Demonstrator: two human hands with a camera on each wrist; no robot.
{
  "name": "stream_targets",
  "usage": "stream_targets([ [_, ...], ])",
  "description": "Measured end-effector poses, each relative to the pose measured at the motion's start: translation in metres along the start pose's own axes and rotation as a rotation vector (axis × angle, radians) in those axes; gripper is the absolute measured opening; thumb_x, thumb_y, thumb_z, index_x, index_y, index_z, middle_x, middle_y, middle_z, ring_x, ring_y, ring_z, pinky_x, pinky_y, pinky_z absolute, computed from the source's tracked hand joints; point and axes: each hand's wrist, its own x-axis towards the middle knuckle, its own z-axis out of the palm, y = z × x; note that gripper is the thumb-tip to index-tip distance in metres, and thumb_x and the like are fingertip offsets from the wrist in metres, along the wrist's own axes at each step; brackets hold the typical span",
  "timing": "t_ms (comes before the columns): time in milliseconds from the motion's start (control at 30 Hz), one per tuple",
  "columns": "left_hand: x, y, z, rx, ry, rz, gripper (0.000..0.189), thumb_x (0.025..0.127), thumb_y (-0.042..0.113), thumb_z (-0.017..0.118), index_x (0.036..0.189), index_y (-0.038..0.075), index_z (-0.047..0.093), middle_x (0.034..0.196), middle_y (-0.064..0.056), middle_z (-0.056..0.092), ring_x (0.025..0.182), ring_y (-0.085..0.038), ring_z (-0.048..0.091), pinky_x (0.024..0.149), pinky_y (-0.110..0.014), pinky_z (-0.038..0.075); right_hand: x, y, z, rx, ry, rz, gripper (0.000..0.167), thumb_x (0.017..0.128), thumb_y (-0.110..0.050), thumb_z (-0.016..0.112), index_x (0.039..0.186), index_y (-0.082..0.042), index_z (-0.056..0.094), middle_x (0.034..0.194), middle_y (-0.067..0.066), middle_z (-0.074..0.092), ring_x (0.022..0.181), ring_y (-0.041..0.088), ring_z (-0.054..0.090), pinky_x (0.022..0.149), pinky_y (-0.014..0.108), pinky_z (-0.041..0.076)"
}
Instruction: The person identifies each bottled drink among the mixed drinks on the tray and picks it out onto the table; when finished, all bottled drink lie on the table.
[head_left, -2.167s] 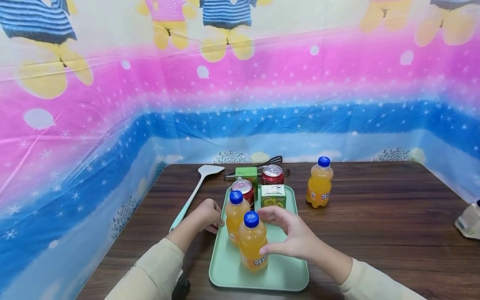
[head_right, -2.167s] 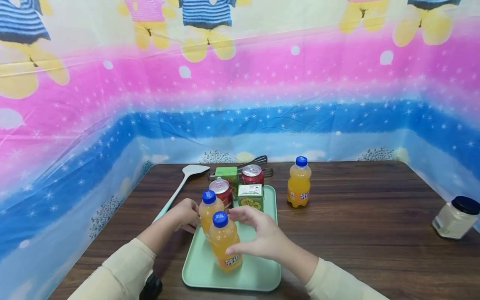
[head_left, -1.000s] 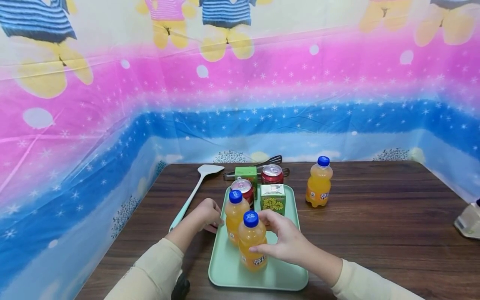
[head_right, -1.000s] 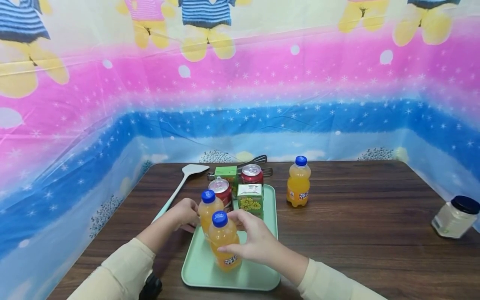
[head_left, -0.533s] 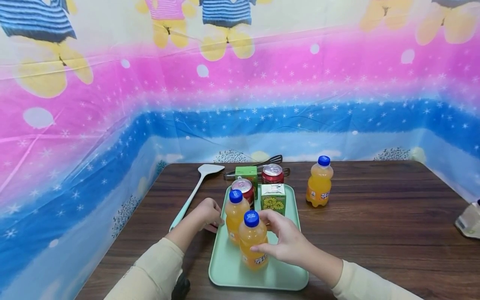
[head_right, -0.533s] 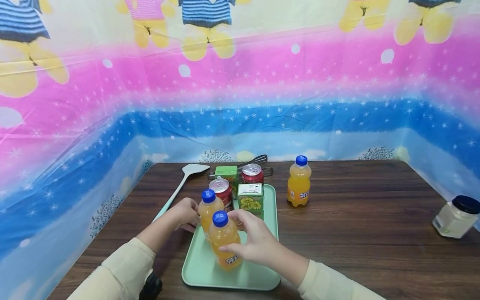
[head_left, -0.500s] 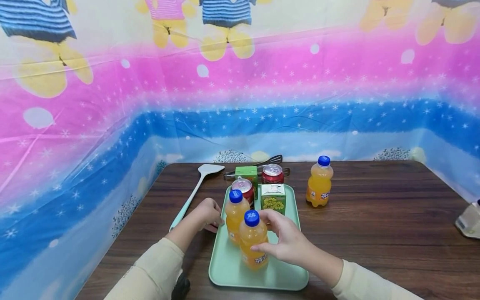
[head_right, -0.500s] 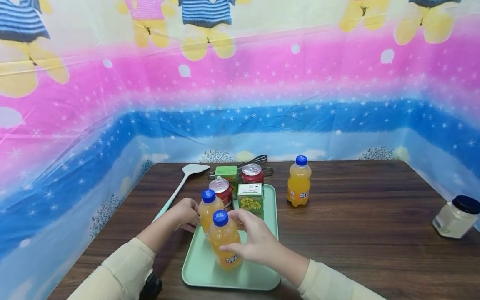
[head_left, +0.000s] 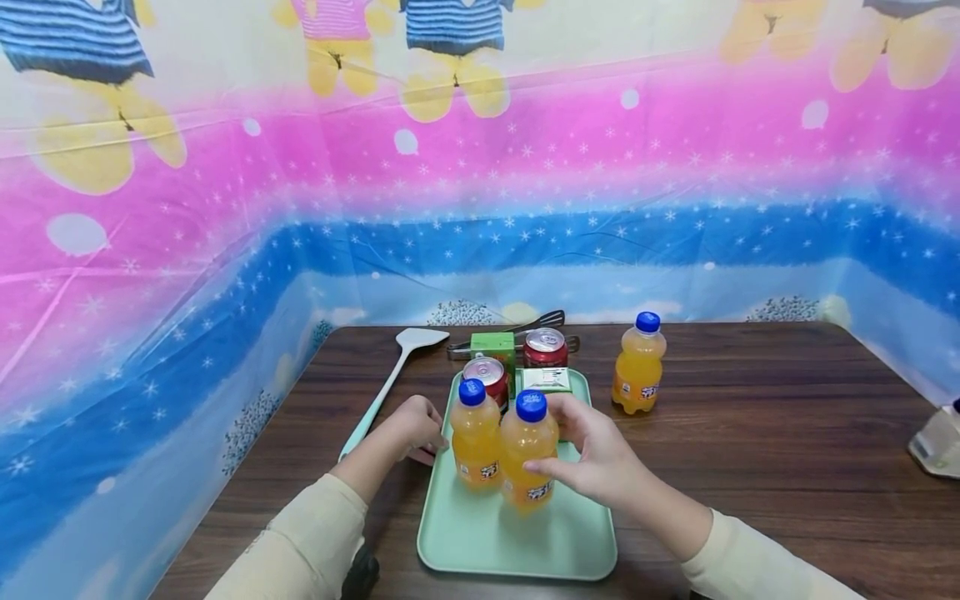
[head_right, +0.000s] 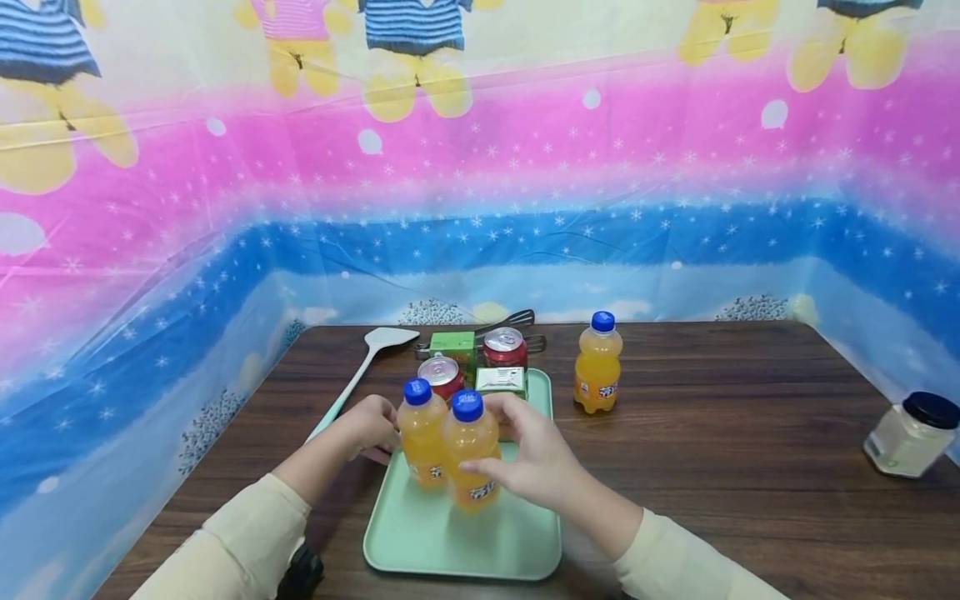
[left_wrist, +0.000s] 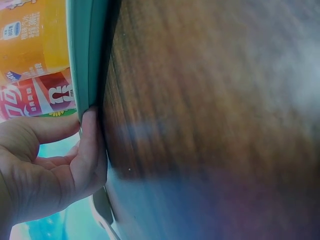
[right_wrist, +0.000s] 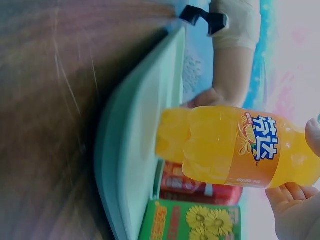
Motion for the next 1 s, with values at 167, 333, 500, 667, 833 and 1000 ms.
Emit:
stream_targets([
  [167,0.003,-0.001,0.0,0.006,0.012,0.004,0.022,0.078,-0.012,0.067,0.094,-0.005,0.054,0.087,-0.016,0.055,0.071,-0.025,0.059,0.058,-0.036,0.058,-0.001,0.0,-0.012,-0.038,0.066,-0.028,0.052,0.076,0.002,0.076,0.121,-0.006,0.051,0.112,0.003,0.058,0.106,0.018,0.057,0.092,0.03,0.048],
  [333,0.005,-0.004,0.002,0.012,0.022,0.022,0.023,0.078,-0.012,0.068,0.095,-0.005,0.054,0.087,-0.016,0.054,0.071,-0.025,0.06,0.056,-0.036,0.058,-0.003,0.003,-0.025,-0.086,0.122,-0.06,0.053,0.075,0.003,0.076,0.121,-0.004,0.05,0.112,0.004,0.058,0.103,0.019,0.059,0.089,0.029,0.05],
  [500,0.006,-0.004,0.002,0.017,0.016,0.03,0.022,0.078,-0.011,0.068,0.095,-0.005,0.054,0.087,-0.016,0.054,0.072,-0.025,0.059,0.057,-0.035,0.058,-0.006,0.006,-0.039,-0.139,0.176,-0.061,0.052,0.075,0.002,0.076,0.12,-0.003,0.05,0.112,0.004,0.059,0.101,0.018,0.061,0.086,0.03,0.052],
  [667,0.008,-0.005,0.001,0.01,0.008,0.024,0.022,0.078,-0.011,0.067,0.094,-0.005,0.054,0.087,-0.016,0.054,0.071,-0.025,0.059,0.057,-0.036,0.058,-0.009,0.01,-0.05,-0.139,0.214,-0.05,0.051,0.076,0.004,0.074,0.121,-0.001,0.049,0.113,0.007,0.06,0.103,0.019,0.061,0.086,0.029,0.051],
  [833,0.008,-0.005,0.001,0.0,0.0,0.019,0.023,0.078,-0.012,0.067,0.095,-0.005,0.053,0.087,-0.017,0.054,0.071,-0.025,0.059,0.057,-0.036,0.058,-0.013,0.015,-0.061,-0.224,0.267,0.0,0.05,0.079,-0.003,0.075,0.122,-0.005,0.05,0.114,0.005,0.061,0.101,0.015,0.061,0.085,0.03,0.052],
  [1000,0.009,-0.004,0.002,0.006,0.0,0.018,0.023,0.078,-0.011,0.068,0.095,-0.005,0.053,0.087,-0.017,0.054,0.071,-0.025,0.058,0.057,-0.036,0.058,-0.017,0.02,-0.072,-0.265,0.321,0.052,0.051,0.08,-0.007,0.075,0.123,-0.004,0.049,0.114,0.006,0.06,0.1,0.011,0.06,0.084,0.03,0.052],
])
